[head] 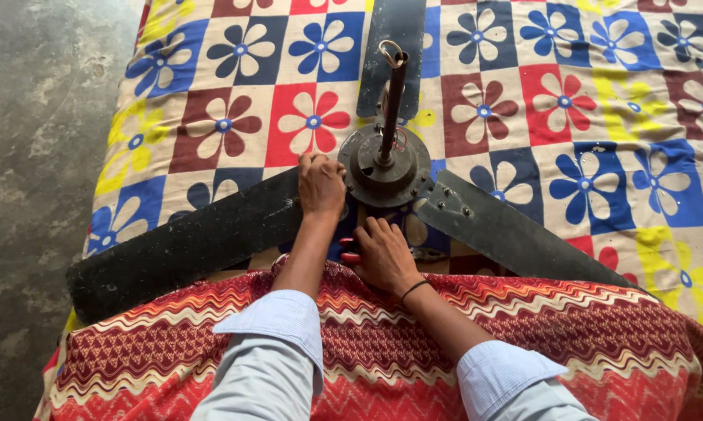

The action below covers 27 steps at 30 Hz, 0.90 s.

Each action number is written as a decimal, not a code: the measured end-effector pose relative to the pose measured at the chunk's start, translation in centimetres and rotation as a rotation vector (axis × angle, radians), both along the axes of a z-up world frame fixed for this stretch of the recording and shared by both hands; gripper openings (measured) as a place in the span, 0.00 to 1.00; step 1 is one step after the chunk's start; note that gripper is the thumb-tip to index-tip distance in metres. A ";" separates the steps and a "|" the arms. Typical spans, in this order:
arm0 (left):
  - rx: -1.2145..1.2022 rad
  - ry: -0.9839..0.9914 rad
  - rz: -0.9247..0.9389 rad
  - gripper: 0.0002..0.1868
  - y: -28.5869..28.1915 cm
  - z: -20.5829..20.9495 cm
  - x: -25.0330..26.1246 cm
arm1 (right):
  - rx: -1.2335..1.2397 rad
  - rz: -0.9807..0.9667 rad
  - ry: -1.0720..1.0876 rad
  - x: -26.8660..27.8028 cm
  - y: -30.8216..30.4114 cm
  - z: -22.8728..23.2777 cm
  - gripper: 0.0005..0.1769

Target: The person uses pliers to adjust and tighten components on the central hub of a ceiling fan laid on a patterned cloth. They repeatedly grip wires and metal parts, rotate the fan blades, and manipulate the hub assembly.

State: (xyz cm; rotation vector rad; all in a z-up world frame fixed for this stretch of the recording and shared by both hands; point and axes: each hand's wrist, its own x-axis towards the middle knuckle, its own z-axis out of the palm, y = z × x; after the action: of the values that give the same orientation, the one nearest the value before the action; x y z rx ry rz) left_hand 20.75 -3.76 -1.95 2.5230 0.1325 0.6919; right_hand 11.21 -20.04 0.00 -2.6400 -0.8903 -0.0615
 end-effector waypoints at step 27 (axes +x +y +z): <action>-0.633 -0.119 -0.504 0.22 3.7 11.9 -0.7 | 1.170 0.176 0.606 12.9 2.2 13.9 0.21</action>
State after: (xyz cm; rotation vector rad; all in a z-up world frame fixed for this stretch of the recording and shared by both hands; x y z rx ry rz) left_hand 20.01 -0.03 9.98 1.7972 -0.2785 0.4888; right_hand 24.11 -17.85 13.93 -1.3594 -0.5759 0.1955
